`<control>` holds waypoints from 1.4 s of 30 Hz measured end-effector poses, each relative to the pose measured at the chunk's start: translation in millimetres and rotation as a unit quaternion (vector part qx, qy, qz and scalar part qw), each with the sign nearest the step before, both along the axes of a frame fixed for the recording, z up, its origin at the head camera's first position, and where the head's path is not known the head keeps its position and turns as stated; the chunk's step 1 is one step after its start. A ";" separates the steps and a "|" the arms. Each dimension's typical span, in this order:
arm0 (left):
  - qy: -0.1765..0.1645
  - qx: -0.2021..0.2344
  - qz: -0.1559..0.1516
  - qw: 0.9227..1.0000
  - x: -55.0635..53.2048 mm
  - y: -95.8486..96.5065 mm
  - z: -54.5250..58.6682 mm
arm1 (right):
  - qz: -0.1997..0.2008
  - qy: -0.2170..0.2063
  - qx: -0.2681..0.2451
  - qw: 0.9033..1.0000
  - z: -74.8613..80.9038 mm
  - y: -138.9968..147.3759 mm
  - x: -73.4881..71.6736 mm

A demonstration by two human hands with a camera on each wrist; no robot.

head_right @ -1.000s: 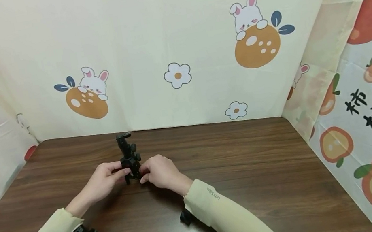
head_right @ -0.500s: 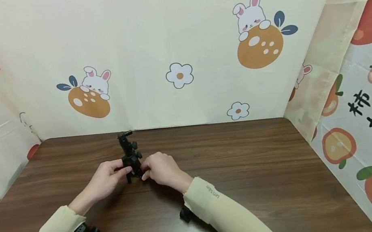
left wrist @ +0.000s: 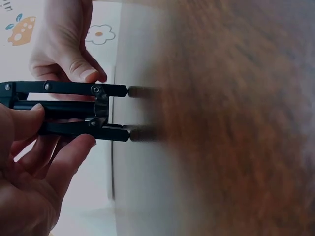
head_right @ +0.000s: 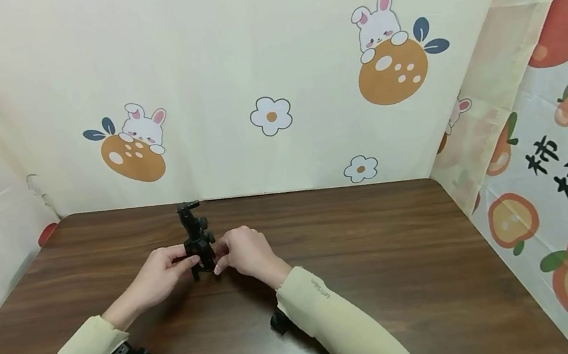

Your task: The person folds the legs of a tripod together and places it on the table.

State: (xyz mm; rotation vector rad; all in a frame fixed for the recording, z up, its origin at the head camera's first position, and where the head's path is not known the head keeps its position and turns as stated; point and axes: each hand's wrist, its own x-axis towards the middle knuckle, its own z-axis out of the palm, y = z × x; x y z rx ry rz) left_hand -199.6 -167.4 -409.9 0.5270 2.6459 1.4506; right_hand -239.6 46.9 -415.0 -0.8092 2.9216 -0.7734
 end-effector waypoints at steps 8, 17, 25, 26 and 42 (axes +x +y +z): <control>-0.008 0.008 -0.011 1.000 -4.3 -3.1 -0.7 | 0.038 -0.110 -0.087 0.989 -2.9 6.5 -5.6; 0.024 0.016 -0.013 0.999 -10.4 -4.9 -3.7 | 0.060 -0.098 -0.102 0.988 2.5 9.7 -5.6; 0.052 -0.015 0.026 0.998 -8.3 -9.9 1.1 | 0.026 -0.042 -0.058 0.997 1.3 9.5 -1.0; 0.054 -0.019 0.029 0.998 -7.9 -11.1 2.3 | 0.023 -0.038 -0.054 0.998 1.7 9.6 0.0; 0.025 -0.005 -0.038 0.999 0.8 -8.6 0.4 | 0.020 -0.027 -0.052 0.998 6.0 8.5 17.8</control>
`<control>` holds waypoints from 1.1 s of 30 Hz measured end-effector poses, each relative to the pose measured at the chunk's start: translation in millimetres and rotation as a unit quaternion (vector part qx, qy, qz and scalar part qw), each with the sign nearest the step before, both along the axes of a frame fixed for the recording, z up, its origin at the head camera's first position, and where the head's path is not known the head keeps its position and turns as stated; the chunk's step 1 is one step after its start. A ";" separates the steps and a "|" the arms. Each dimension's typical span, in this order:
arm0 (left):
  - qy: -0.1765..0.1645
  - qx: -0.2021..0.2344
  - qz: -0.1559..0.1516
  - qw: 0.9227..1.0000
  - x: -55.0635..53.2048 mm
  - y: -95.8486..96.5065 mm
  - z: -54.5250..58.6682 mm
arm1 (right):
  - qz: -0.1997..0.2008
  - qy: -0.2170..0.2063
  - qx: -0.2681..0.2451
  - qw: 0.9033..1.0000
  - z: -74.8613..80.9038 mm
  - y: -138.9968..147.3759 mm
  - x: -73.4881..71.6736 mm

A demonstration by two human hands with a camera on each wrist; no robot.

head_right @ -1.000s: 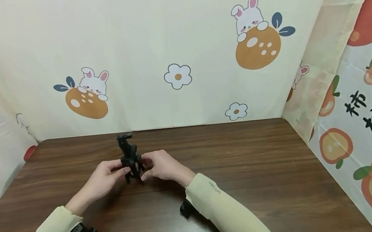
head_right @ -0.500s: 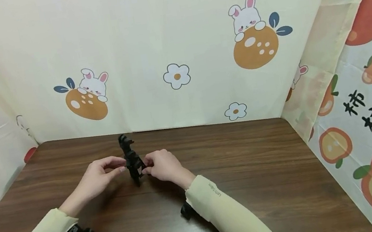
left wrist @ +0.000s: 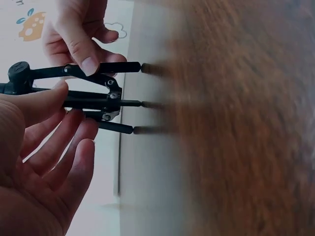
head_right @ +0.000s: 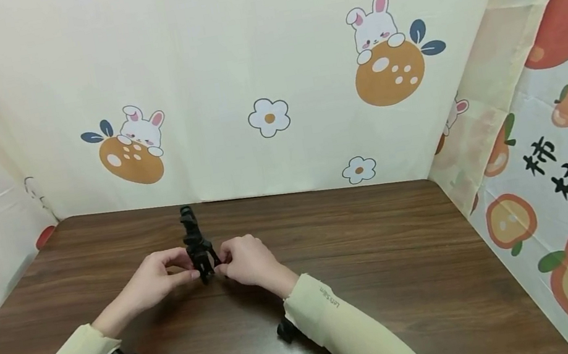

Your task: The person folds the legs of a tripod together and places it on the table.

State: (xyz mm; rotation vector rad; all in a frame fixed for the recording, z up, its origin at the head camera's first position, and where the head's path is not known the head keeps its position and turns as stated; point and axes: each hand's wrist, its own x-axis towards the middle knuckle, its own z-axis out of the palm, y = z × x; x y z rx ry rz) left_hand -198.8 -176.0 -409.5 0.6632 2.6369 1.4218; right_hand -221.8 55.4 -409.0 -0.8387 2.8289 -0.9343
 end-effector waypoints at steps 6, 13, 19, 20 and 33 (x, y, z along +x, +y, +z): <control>0.010 0.007 0.003 1.000 -1.8 3.7 -4.3 | 0.039 -0.035 -0.015 0.999 -1.4 -0.7 -0.4; 0.016 -0.002 0.011 1.000 -2.3 5.3 -3.6 | 0.069 -0.047 -0.024 0.996 -4.0 -2.1 -2.4; 0.021 -0.021 0.003 1.000 -3.3 6.7 0.8 | 0.080 -0.015 -0.023 0.996 -7.4 -2.1 -5.9; 0.022 -0.024 0.001 0.999 -3.4 7.0 1.2 | 0.082 -0.009 -0.024 0.996 -7.4 -2.3 -6.2; 0.019 -0.036 0.011 0.999 -2.1 8.1 1.8 | 0.047 0.039 0.019 0.998 -1.9 -3.0 -10.5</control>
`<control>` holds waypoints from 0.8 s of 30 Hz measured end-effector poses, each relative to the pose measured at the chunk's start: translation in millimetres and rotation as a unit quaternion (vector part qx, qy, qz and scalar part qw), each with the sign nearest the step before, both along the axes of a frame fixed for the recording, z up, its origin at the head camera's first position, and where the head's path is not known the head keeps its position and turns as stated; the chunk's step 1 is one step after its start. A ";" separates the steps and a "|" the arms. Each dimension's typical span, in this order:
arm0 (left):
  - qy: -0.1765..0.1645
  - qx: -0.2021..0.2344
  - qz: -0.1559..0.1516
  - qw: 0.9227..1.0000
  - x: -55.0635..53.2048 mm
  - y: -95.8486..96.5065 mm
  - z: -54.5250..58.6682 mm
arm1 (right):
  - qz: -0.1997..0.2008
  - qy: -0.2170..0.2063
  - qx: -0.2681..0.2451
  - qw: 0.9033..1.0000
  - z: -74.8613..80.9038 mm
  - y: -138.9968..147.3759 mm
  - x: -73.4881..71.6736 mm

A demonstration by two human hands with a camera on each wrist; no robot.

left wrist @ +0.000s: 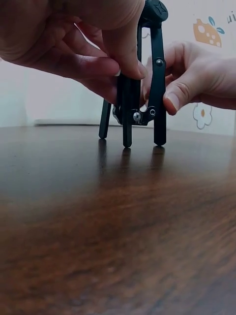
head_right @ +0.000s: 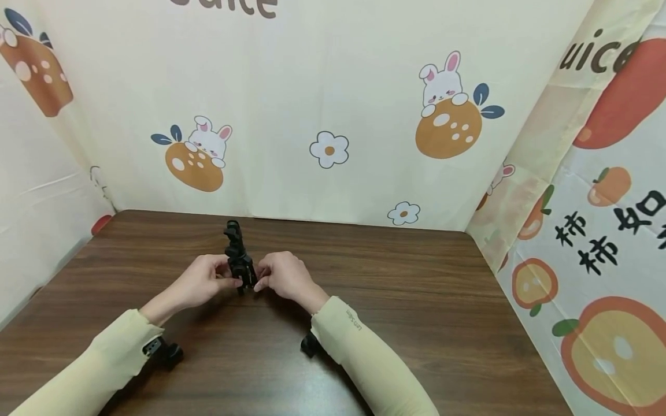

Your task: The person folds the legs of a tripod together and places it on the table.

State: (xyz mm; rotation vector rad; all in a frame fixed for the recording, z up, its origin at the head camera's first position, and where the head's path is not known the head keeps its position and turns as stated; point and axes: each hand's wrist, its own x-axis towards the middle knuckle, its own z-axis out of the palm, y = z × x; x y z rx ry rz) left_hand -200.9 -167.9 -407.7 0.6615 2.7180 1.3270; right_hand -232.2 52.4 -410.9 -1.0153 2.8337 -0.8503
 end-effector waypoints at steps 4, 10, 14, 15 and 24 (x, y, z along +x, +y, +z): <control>0.005 -0.010 0.006 1.000 -1.0 0.7 0.9 | -0.022 -0.008 0.001 1.000 1.5 -0.7 -2.0; 0.007 -0.015 0.006 1.000 -2.9 -0.2 0.3 | -0.043 -0.021 0.001 0.999 2.2 -1.8 -4.7; 0.008 -0.019 0.005 1.000 -3.5 -0.3 0.4 | -0.052 -0.017 0.005 0.998 2.2 -2.2 -6.8; 0.007 -0.020 0.005 1.000 -3.5 -0.2 0.4 | -0.054 -0.018 0.005 0.998 2.0 -2.2 -7.2; 0.009 -0.028 0.012 1.000 -4.4 0.4 0.3 | -0.060 -0.012 0.007 0.998 -2.0 -4.1 -10.7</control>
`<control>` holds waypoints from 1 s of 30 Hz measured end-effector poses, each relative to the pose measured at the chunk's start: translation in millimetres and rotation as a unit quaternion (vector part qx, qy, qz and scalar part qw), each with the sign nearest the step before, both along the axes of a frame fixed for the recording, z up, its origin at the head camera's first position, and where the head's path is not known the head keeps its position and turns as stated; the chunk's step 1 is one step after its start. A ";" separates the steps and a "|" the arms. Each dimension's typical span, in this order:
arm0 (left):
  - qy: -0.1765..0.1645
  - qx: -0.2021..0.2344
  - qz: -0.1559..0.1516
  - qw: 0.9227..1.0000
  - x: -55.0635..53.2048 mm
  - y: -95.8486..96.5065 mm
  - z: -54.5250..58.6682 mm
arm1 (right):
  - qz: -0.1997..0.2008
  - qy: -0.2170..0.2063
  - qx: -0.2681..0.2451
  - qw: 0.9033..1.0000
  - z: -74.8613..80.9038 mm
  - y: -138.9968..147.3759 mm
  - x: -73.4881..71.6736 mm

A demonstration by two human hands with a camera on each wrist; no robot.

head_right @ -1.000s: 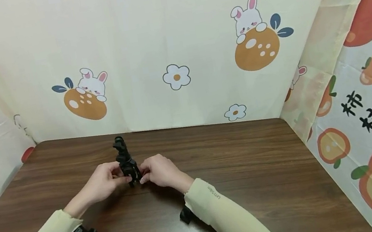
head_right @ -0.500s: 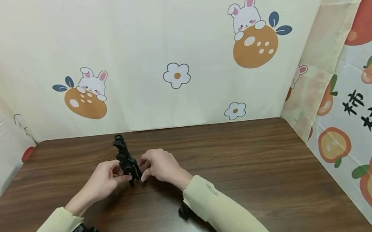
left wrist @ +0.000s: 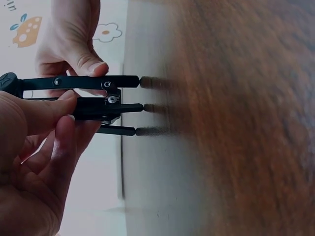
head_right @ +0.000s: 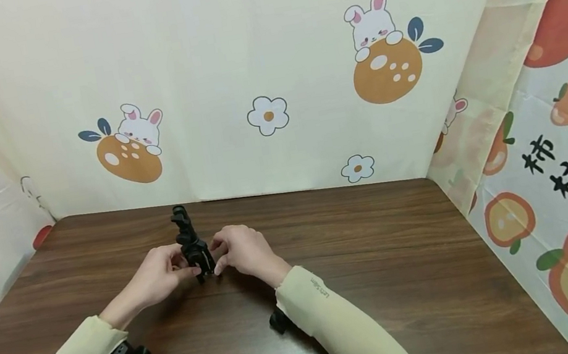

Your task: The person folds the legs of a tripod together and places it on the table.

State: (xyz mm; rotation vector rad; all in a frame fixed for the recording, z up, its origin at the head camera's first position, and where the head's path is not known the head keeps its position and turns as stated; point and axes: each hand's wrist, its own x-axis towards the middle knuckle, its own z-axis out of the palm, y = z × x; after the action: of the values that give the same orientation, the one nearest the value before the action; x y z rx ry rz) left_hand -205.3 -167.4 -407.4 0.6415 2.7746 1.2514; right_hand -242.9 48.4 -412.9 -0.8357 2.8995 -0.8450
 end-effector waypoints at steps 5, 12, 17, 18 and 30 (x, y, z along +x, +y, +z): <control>-0.010 0.004 0.002 1.000 0.6 -0.2 -0.2 | -0.006 0.003 0.011 1.000 -0.6 -1.0 -2.7; -0.008 0.000 -0.004 1.000 0.8 -0.3 0.8 | -0.027 0.014 0.042 0.999 -0.3 1.3 -9.5; -0.018 0.003 0.001 1.000 1.8 -1.7 1.1 | -0.010 -0.004 0.046 0.999 -0.6 2.7 -10.4; -0.021 0.006 0.001 1.000 1.9 -2.1 0.6 | -0.001 -0.013 0.041 0.999 -0.6 3.1 -10.0; -0.036 0.048 -0.020 0.998 1.0 -2.0 -2.2 | 0.108 -0.105 -0.070 0.986 -3.4 6.8 -4.2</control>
State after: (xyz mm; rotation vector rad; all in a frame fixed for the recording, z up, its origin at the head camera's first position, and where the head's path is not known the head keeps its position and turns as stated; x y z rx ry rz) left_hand -204.2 -169.5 -409.6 0.6414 2.6446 1.3774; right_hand -247.2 55.2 -416.3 -0.9841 2.5371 -1.0514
